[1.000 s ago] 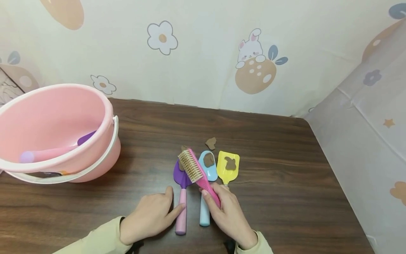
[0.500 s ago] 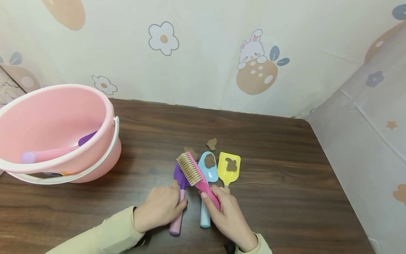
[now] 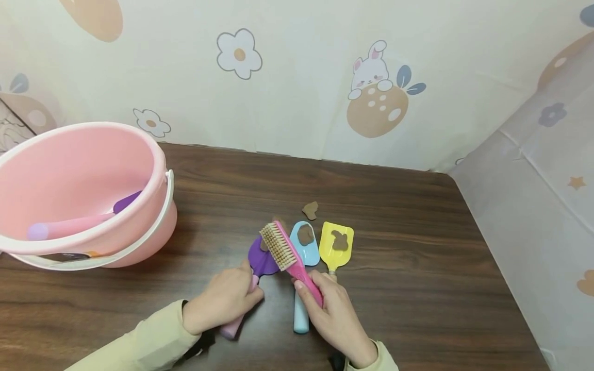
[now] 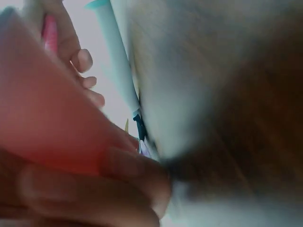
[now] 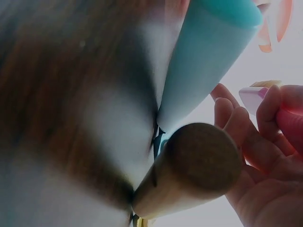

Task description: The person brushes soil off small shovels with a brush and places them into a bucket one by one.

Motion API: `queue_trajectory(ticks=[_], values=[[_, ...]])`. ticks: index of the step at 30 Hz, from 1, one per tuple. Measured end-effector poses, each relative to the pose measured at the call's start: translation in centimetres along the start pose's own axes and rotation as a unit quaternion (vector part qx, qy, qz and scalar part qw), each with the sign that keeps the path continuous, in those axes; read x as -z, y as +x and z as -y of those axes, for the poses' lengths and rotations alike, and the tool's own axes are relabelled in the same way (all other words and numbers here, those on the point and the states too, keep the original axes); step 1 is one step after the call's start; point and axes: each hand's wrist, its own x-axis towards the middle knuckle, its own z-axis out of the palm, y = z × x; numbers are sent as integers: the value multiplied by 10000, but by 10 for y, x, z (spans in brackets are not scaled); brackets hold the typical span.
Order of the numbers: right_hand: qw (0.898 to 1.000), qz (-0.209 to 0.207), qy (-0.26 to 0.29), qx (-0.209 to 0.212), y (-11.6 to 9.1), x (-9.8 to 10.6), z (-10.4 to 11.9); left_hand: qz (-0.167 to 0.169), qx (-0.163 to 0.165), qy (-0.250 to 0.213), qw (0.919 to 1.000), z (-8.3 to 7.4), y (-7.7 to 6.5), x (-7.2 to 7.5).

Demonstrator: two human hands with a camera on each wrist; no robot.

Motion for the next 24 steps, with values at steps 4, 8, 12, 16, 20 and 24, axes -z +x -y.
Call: queue_trajectory(ticks=[4,8,12,16,20,24], values=[[10000,-3,-18,45,0,0,-1,112,131,-584,9981,2,-3,4],[9999,-16,-28,147,1,-1,-2,93,56,-922,9957,3,-7,8],[9998,-33,-20,178,0,-1,-1,92,-91,-1134,9935,3,-12,13],[9998,-23,27,205,0,-1,0,139,-310,-1241,9917,3,-15,16],[9996,23,54,272,0,-1,0,288,-551,-1491,9869,4,-18,17],[9995,78,146,283,-1,0,2,593,-641,-1886,9782,5,-20,19]])
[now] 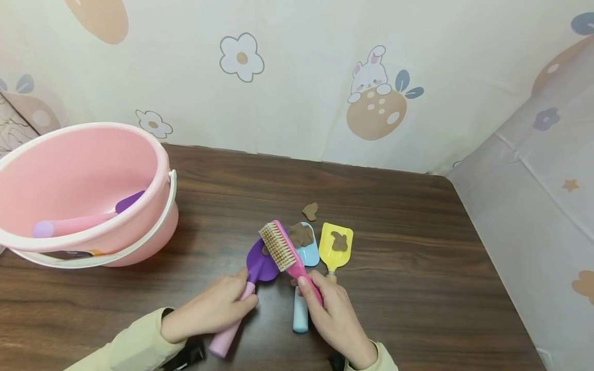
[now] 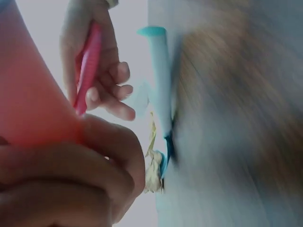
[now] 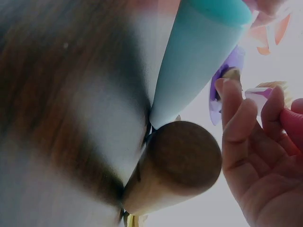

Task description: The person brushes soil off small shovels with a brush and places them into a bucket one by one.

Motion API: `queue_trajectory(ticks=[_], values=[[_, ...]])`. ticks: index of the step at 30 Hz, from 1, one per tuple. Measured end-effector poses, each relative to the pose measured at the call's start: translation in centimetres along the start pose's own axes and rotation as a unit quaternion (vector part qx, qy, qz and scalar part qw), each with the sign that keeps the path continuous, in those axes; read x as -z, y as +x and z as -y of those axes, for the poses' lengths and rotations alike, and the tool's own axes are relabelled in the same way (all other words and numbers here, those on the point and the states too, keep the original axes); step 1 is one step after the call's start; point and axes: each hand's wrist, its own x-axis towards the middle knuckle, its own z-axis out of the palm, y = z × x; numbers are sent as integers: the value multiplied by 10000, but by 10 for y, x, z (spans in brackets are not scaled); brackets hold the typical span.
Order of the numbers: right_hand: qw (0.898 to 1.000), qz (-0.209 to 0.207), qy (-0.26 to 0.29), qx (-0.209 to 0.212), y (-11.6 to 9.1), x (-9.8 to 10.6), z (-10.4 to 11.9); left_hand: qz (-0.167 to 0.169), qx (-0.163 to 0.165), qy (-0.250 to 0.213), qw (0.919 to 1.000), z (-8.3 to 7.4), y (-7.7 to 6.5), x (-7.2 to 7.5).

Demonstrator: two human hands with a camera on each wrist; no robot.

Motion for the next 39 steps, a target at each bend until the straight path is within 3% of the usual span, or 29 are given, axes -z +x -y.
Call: queue_trajectory(ticks=[7,11,14,23,35,39], values=[[9953,333,879,-247,-3,2,5,301,-19,-277,9992,-3,-3,2],[9923,261,1098,-512,-5,4,9,324,6,-341,9989,-5,-5,3],[9942,72,941,-525,-6,5,10,308,44,-482,9984,-8,-6,4],[9992,-199,341,-53,-7,3,8,259,116,-591,9978,-11,-7,6],[9948,-527,-383,779,-7,1,4,318,132,-837,9959,-15,-8,7],[9935,-595,-349,909,-7,1,3,319,75,-823,9961,-16,-8,8]])
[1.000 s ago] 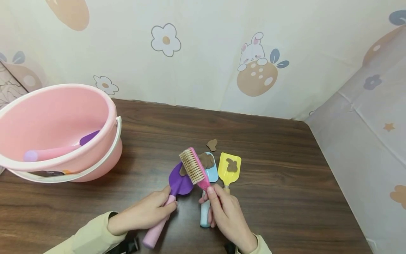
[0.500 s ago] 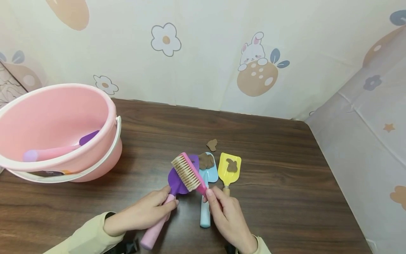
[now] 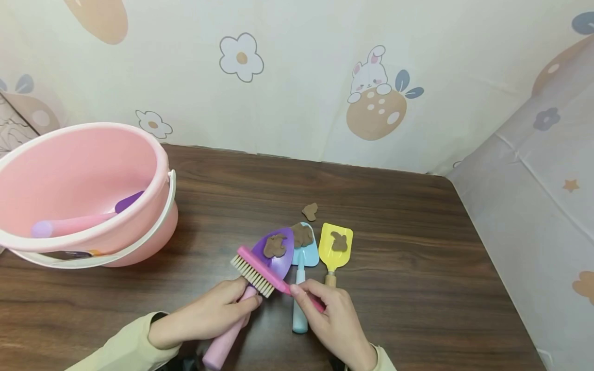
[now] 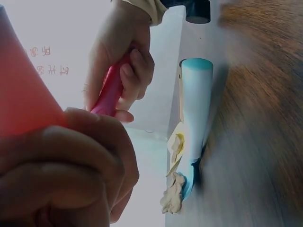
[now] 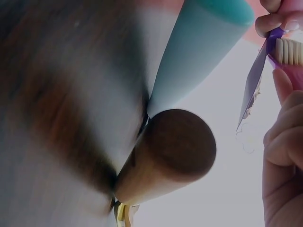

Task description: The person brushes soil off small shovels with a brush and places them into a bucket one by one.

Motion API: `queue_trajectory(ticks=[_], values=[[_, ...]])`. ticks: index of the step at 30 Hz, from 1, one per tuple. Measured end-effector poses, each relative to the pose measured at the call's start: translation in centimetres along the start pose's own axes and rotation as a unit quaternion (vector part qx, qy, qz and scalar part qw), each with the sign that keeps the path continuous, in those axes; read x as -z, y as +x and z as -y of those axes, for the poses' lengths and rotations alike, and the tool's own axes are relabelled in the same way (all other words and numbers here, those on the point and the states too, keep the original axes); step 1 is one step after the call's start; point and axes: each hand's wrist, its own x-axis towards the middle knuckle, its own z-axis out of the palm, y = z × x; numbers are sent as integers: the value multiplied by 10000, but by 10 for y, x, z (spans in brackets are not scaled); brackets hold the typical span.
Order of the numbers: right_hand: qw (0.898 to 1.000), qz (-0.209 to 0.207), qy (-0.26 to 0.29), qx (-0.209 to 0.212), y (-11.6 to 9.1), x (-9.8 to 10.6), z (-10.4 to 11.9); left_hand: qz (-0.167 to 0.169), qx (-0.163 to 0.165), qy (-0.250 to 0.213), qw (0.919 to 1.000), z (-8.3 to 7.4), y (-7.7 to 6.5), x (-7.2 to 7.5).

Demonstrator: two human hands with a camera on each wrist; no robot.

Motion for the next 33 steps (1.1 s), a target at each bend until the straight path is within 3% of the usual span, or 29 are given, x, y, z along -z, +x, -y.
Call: queue_trajectory(ticks=[8,17,25,33], values=[[9997,-230,30,64,1,0,0,38,-88,-62,9999,-1,-1,0],[9977,-604,-295,118,7,7,-2,319,4,-538,9980,-1,-4,-1],[9903,-1016,-698,644,10,9,-5,311,77,-629,9975,-1,-4,-2],[9881,-1140,-864,563,12,10,-5,375,163,-818,9958,-1,-4,-1]])
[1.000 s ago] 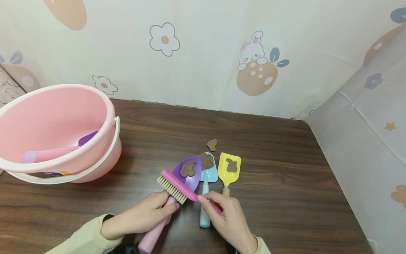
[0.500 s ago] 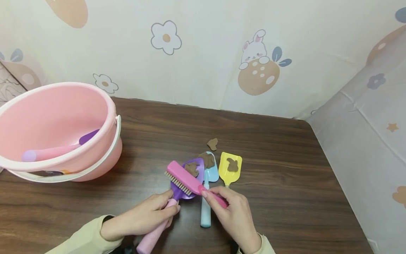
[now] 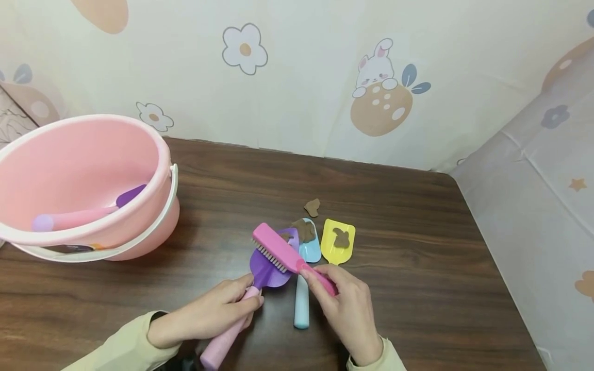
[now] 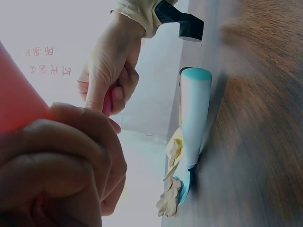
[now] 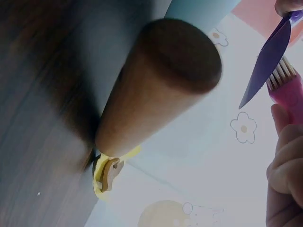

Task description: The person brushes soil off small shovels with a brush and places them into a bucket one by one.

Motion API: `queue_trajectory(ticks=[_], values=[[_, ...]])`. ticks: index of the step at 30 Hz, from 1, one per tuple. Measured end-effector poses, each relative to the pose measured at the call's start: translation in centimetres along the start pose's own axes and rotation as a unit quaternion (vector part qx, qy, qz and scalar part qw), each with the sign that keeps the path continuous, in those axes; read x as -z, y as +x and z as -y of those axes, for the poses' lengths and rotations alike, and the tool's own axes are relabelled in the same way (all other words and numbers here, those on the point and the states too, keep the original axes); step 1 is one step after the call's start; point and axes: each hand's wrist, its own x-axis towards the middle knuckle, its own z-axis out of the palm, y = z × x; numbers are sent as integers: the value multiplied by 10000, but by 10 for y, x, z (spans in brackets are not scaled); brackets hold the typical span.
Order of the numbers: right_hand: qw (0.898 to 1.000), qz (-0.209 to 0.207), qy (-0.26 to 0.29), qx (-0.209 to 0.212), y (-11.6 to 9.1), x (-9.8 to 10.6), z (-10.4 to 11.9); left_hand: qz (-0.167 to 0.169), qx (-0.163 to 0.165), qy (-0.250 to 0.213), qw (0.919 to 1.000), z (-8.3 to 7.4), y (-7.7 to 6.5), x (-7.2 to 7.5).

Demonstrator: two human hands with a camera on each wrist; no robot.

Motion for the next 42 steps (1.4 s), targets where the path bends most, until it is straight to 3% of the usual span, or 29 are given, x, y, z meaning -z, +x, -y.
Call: queue_trajectory(ticks=[15,33,35,39,42], values=[[9995,-171,-165,-215,2,2,-2,-51,-115,124,9998,0,1,2],[9987,-448,-254,26,4,2,-9,-32,-20,18,10000,0,1,3],[9969,-561,-549,76,5,5,-14,-41,-29,18,10000,2,0,3],[9859,-1134,-1198,-293,8,15,-29,10,-191,66,9998,5,-6,5],[9812,-1389,-1179,-643,8,20,-35,-93,-264,294,9992,6,-8,7]])
